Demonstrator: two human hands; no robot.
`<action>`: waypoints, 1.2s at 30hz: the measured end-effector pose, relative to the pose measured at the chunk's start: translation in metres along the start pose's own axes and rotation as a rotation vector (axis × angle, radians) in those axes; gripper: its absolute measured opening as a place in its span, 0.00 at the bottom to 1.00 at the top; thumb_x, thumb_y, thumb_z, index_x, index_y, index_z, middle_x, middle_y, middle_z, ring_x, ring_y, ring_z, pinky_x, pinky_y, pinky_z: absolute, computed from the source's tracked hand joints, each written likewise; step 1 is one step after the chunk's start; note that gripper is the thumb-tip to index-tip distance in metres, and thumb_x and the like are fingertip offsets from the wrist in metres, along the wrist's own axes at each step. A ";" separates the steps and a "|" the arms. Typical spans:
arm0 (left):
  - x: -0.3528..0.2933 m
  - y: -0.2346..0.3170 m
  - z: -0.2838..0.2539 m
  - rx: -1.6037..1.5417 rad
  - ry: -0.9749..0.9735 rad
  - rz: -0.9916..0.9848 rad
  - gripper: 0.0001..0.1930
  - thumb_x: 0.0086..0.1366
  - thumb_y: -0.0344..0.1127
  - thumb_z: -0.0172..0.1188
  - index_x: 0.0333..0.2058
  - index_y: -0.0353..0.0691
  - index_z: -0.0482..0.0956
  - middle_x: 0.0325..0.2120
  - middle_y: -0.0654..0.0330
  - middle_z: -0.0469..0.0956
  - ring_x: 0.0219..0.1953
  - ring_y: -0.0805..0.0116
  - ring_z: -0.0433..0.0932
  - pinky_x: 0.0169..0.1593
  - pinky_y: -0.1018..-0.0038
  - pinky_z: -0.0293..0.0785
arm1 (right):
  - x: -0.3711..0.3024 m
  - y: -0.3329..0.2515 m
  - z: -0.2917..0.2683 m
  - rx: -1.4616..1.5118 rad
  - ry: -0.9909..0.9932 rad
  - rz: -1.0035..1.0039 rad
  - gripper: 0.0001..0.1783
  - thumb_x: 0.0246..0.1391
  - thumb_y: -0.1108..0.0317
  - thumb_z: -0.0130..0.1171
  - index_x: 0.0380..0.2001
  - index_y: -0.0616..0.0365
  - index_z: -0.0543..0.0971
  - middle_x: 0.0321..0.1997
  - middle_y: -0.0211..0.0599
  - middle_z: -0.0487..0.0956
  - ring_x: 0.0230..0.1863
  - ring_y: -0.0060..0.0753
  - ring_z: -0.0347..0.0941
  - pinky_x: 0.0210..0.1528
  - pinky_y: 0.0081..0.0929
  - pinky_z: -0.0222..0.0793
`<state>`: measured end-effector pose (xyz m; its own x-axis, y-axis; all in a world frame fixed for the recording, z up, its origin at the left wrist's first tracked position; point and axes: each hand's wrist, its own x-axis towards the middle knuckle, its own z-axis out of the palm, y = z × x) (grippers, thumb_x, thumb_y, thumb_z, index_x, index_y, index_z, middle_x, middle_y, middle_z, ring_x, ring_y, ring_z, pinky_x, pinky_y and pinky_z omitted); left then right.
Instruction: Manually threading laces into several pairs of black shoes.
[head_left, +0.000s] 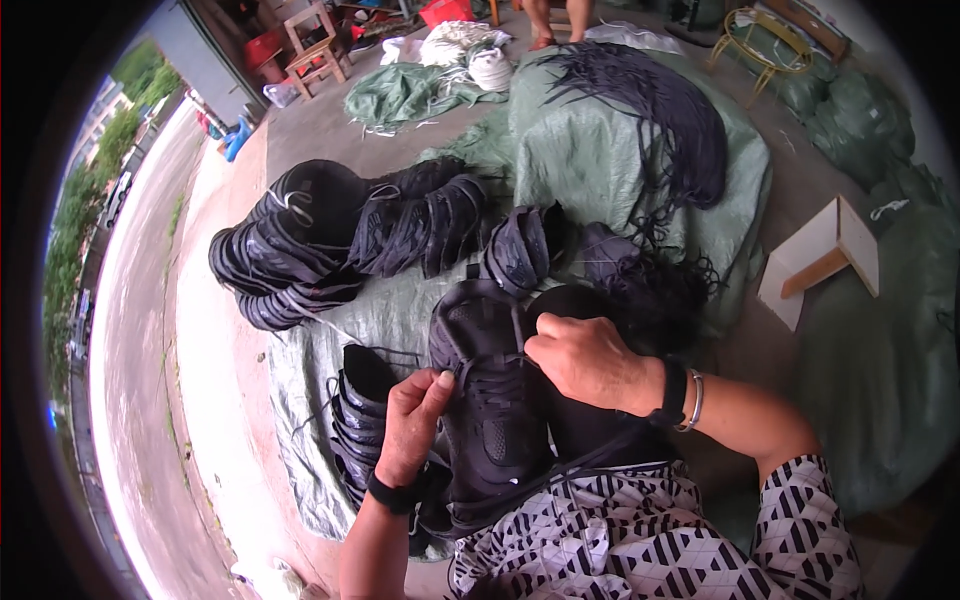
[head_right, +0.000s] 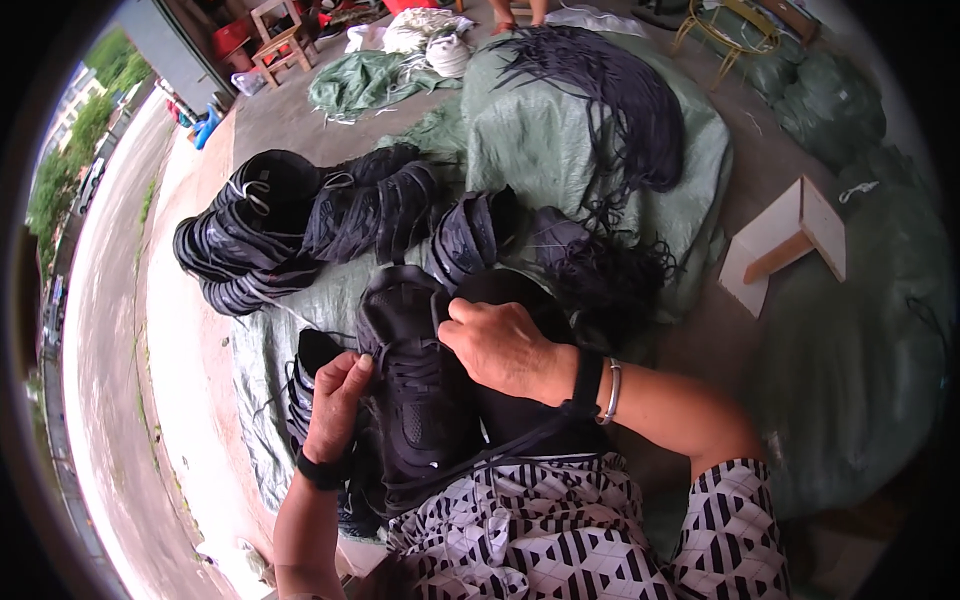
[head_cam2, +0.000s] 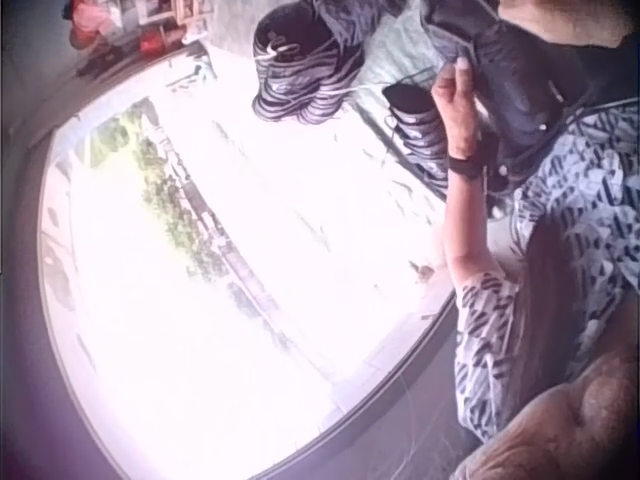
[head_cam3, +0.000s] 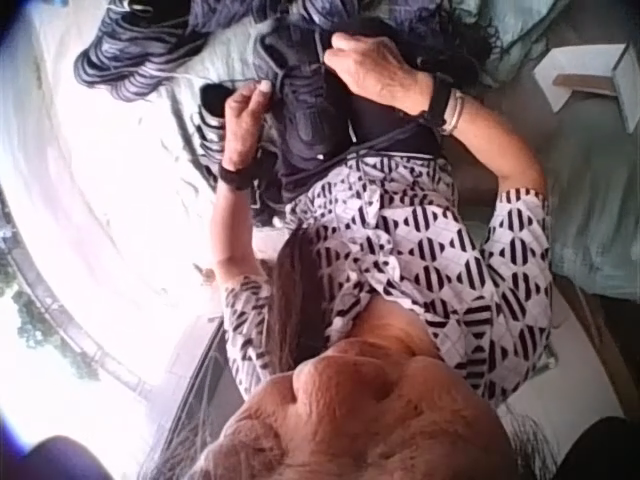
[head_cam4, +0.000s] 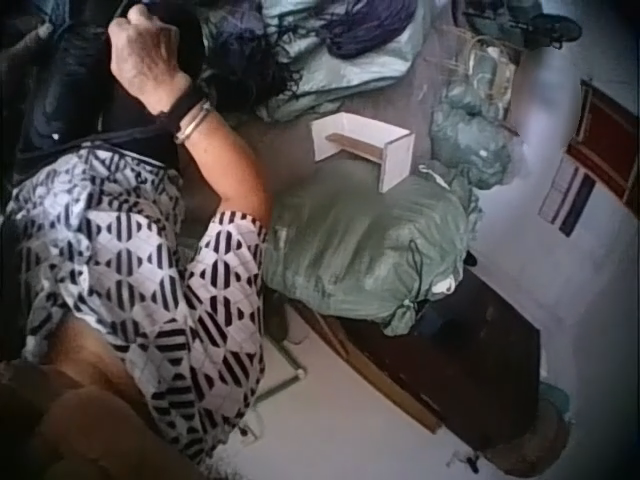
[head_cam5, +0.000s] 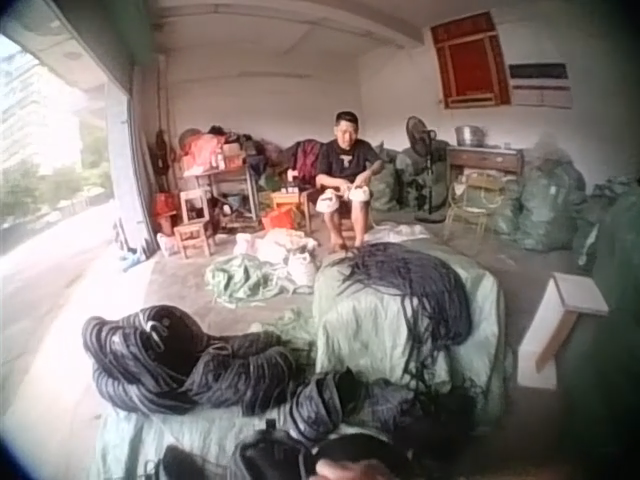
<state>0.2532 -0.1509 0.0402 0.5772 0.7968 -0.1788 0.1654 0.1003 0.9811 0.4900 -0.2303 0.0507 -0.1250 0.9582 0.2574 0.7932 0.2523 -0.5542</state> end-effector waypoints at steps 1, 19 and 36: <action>-0.001 0.002 -0.001 0.001 0.016 -0.002 0.16 0.67 0.40 0.55 0.22 0.38 0.72 0.19 0.76 0.64 0.24 0.85 0.58 0.28 0.83 0.55 | 0.000 -0.004 -0.001 -0.123 0.006 -0.114 0.03 0.47 0.73 0.54 0.22 0.59 0.73 0.28 0.38 0.73 0.29 0.42 0.74 0.29 0.35 0.71; 0.025 0.038 0.011 0.982 0.076 0.498 0.05 0.50 0.30 0.61 0.22 0.40 0.73 0.24 0.57 0.72 0.30 0.53 0.72 0.31 0.62 0.71 | 0.027 0.014 -0.017 -0.359 0.015 -0.564 0.02 0.44 0.71 0.54 0.21 0.54 0.72 0.31 0.31 0.67 0.36 0.30 0.71 0.32 0.27 0.69; 0.049 0.088 -0.015 1.169 -0.464 0.621 0.13 0.37 0.28 0.69 0.23 0.43 0.75 0.25 0.64 0.72 0.32 0.62 0.72 0.34 0.69 0.74 | 0.052 0.004 -0.015 -0.150 -0.502 -0.219 0.08 0.43 0.70 0.56 0.22 0.64 0.79 0.33 0.47 0.74 0.37 0.47 0.75 0.41 0.39 0.70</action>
<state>0.2843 -0.0945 0.1194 0.9710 0.2378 0.0231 0.2180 -0.9216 0.3211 0.4957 -0.1820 0.0740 -0.5349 0.8416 -0.0751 0.7885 0.4654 -0.4020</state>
